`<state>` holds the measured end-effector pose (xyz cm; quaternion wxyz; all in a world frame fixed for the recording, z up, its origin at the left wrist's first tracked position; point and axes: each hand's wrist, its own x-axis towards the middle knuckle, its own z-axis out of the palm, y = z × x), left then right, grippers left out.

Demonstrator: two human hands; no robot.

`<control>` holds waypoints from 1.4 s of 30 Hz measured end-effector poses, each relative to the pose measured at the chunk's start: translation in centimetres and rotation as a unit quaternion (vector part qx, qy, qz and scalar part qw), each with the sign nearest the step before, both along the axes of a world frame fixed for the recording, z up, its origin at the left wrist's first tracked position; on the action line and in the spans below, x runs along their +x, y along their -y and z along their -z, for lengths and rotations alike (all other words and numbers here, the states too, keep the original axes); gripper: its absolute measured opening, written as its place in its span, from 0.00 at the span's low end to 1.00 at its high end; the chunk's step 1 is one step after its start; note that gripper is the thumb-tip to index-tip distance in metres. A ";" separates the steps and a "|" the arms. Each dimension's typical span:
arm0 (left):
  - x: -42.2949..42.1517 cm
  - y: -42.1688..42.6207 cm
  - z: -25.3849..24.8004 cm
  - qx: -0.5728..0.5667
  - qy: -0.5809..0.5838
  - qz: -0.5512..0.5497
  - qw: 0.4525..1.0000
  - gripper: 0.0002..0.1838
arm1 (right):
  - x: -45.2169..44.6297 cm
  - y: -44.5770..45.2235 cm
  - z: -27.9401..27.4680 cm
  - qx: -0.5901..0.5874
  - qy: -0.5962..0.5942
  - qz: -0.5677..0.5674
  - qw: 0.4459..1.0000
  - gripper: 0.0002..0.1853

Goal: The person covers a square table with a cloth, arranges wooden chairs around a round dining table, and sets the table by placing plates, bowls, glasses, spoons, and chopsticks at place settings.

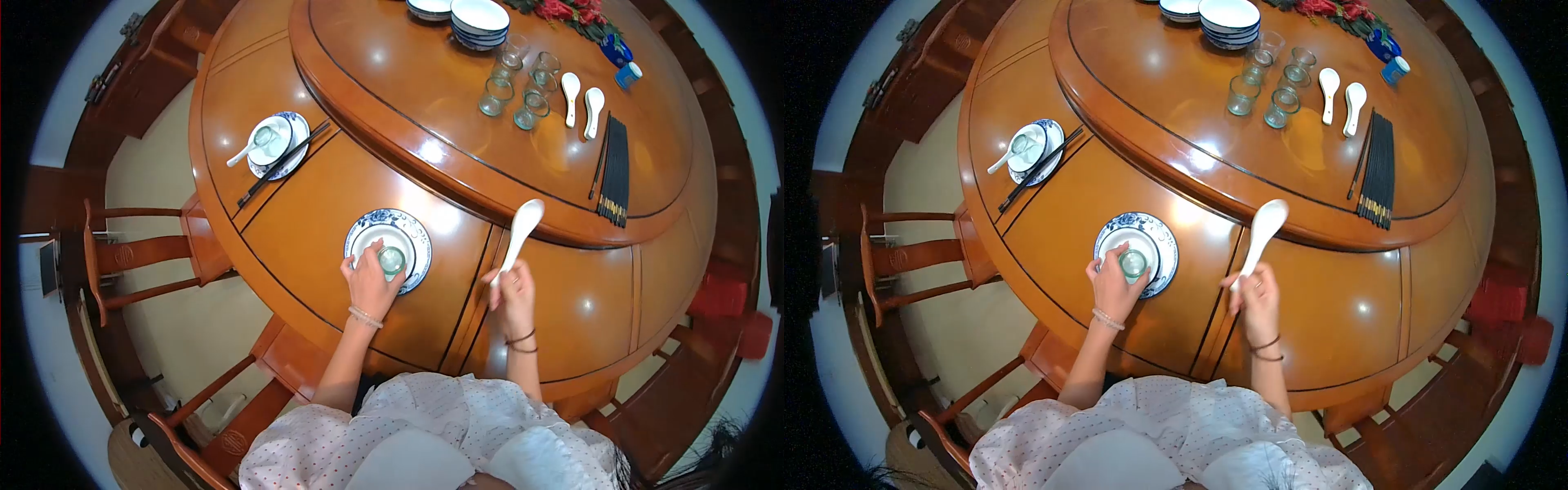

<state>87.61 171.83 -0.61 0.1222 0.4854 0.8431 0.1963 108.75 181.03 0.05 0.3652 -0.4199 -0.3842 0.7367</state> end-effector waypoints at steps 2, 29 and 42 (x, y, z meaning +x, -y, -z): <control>-0.4 0.4 0.5 0.011 -0.017 0.013 1.000 0.27 | -0.2 4.0 -0.5 -0.059 0.008 -0.072 0.996 0.05; -3.6 5.7 -0.7 -0.026 0.188 -0.058 0.980 0.20 | -10.7 10.2 3.3 -0.139 -0.096 -0.371 0.913 0.12; -3.8 3.1 -0.8 -0.196 -0.069 0.022 0.978 0.21 | 5.1 6.2 3.6 -0.042 -0.015 -0.093 0.995 0.07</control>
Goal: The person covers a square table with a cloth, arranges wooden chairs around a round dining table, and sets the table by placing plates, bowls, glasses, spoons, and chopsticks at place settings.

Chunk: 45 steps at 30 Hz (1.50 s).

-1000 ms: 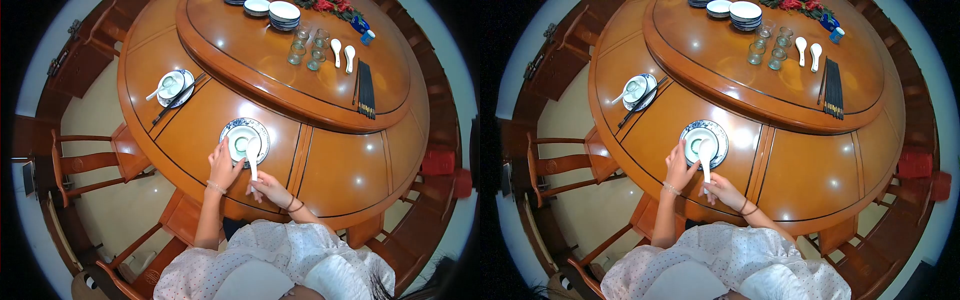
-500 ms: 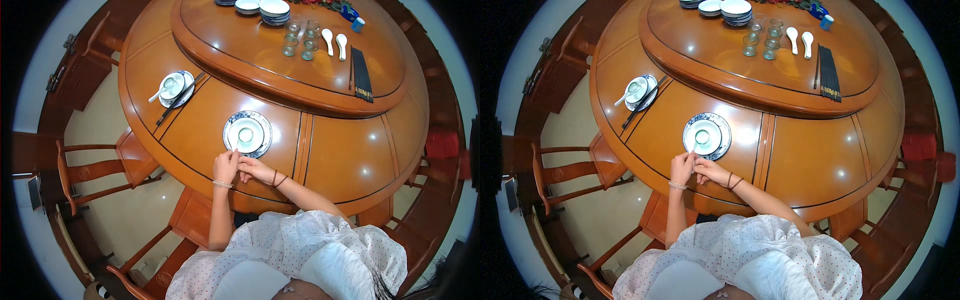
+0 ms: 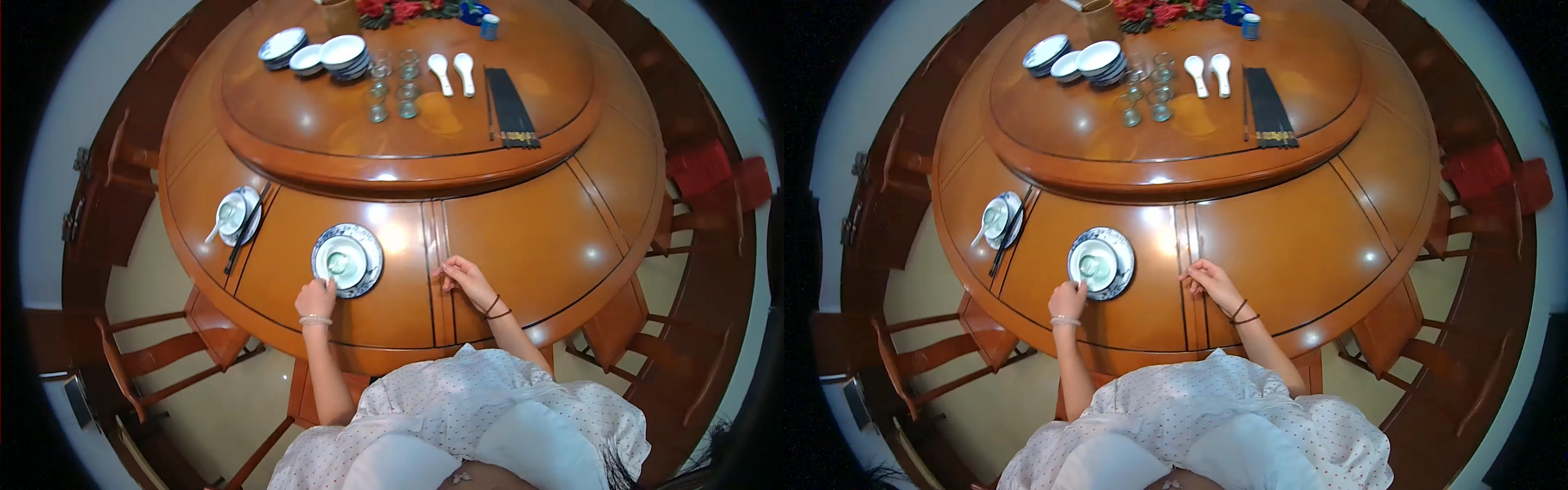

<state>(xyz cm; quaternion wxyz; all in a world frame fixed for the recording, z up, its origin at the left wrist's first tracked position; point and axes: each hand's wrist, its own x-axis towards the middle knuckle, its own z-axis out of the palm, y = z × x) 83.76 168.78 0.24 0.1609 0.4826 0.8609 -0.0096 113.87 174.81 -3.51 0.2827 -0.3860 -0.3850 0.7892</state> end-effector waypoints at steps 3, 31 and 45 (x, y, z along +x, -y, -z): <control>-0.3 0.2 -1.5 -0.077 0.002 -0.030 0.997 0.22 | 2.1 -1.3 0.5 0.011 0.013 0.056 0.998 0.07; 30.2 -36.0 3.9 0.186 0.054 0.221 0.956 0.22 | 5.0 -19.2 2.9 0.473 0.521 0.222 0.675 0.25; 29.9 -36.9 3.7 0.079 0.048 0.229 0.969 0.24 | 5.1 -19.0 3.4 0.496 0.495 0.257 0.666 0.20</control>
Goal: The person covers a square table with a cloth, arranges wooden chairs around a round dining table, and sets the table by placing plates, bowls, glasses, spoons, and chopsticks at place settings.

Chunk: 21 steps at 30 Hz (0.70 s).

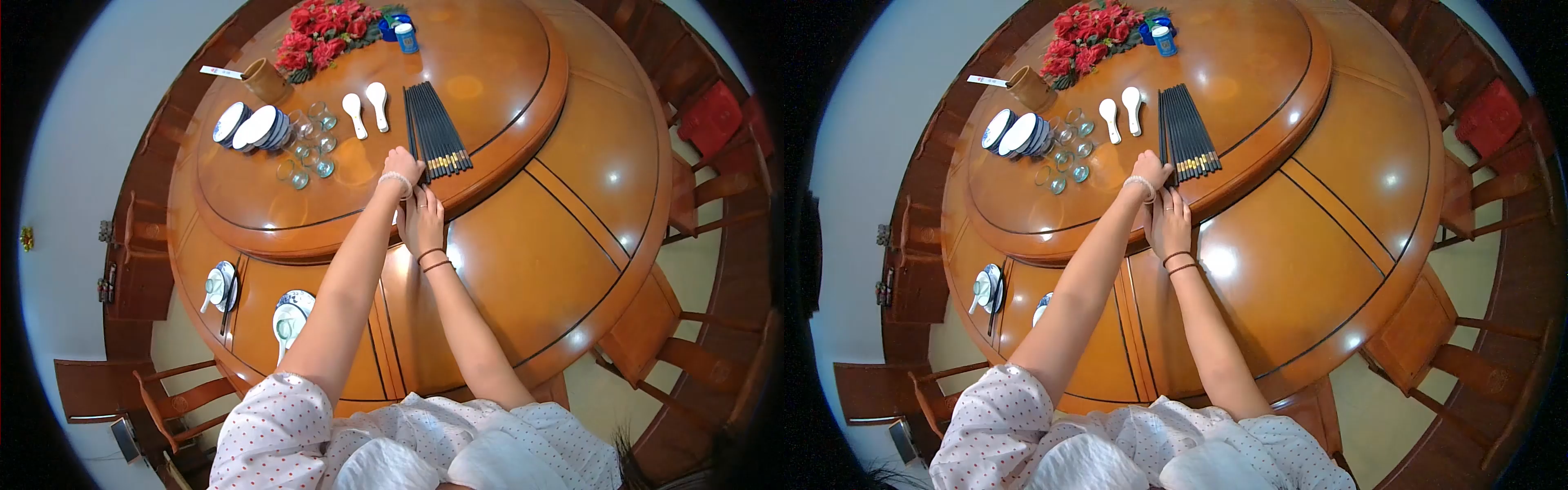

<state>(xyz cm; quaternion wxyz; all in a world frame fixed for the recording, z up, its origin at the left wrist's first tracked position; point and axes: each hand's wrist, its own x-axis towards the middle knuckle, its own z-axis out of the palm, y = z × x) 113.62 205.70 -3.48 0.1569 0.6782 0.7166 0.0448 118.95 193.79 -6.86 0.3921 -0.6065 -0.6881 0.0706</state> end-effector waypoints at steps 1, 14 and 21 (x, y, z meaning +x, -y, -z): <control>0.3 -0.1 -0.4 -0.029 -0.002 -0.004 1.000 0.25 | 0.0 -0.1 0.1 0.004 -0.009 0.003 1.000 0.20; 0.6 -0.1 -2.5 -0.204 -0.277 0.256 0.903 0.19 | 0.9 1.2 0.3 0.065 -0.036 -0.055 0.996 0.18; -1.1 1.2 -0.2 -0.172 -0.137 0.141 0.965 0.16 | 1.5 3.8 -0.9 0.102 -0.132 -0.094 0.981 0.08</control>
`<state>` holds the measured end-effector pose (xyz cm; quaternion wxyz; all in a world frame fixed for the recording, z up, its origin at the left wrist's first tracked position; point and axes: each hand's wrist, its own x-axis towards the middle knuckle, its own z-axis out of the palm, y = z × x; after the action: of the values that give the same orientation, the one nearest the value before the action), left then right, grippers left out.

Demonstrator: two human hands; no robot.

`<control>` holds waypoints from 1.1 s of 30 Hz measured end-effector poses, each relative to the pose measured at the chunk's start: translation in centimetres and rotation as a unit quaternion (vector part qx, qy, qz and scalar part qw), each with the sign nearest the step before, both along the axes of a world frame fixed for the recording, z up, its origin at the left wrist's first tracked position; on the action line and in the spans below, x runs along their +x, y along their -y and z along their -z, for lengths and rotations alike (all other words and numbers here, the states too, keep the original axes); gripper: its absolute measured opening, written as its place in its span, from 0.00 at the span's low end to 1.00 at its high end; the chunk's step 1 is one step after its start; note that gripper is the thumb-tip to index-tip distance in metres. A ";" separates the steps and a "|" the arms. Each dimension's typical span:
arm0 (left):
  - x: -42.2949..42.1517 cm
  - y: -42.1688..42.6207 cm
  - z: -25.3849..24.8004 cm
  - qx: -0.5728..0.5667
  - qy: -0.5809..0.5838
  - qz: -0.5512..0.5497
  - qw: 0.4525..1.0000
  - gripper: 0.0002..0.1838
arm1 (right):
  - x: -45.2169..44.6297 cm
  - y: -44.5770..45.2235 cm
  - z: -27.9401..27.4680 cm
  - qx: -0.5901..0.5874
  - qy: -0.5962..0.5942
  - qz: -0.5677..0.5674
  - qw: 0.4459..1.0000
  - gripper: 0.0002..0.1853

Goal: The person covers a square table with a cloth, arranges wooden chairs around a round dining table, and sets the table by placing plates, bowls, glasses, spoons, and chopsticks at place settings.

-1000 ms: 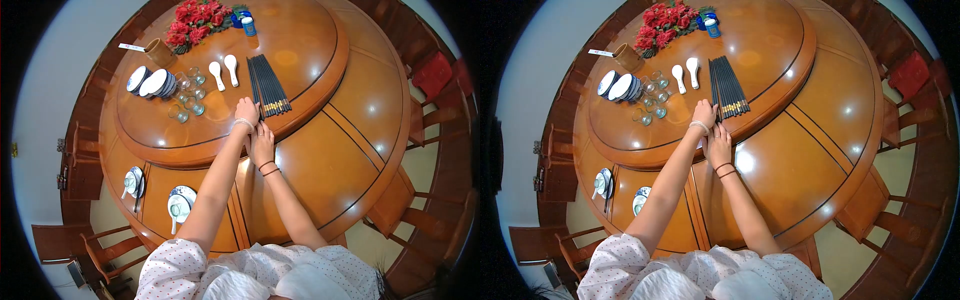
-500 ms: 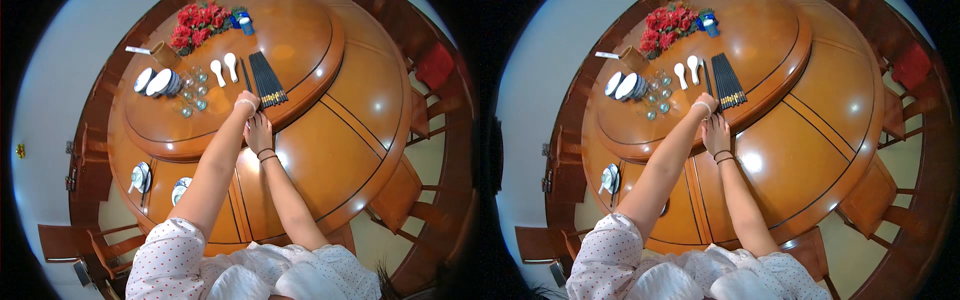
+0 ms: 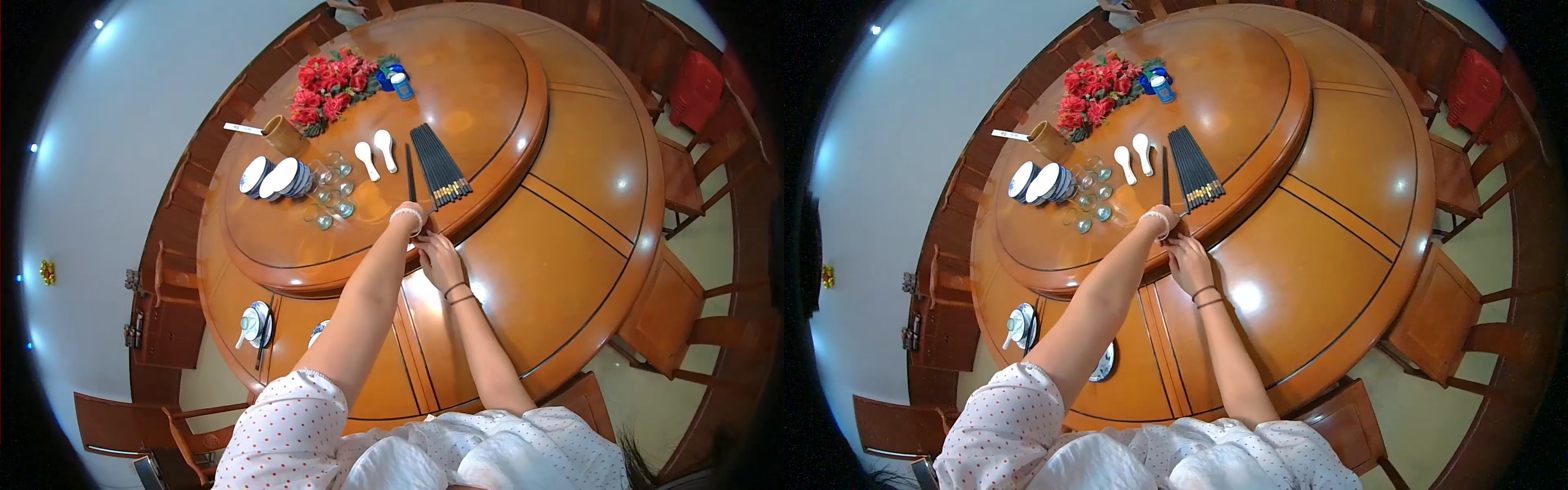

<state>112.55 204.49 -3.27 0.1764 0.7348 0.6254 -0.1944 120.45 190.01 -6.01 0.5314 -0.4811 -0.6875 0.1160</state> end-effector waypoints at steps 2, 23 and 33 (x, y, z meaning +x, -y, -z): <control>0.3 2.0 -2.3 -0.050 0.027 -0.118 0.991 0.17 | -0.4 2.1 0.0 -0.118 -0.093 0.016 0.989 0.07; -20.9 43.0 -2.2 -0.163 0.662 -0.362 0.636 0.13 | -15.7 21.1 -1.7 -0.548 -0.421 -0.323 0.647 0.15; -23.8 44.6 2.3 -0.179 0.735 -0.489 0.434 0.17 | -20.7 21.0 0.5 -0.596 -0.124 -0.320 0.726 0.23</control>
<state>88.78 159.86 -5.52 0.7630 0.1248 0.4661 0.4301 99.79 168.96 -6.53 0.1471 -0.4314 -0.5180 0.7239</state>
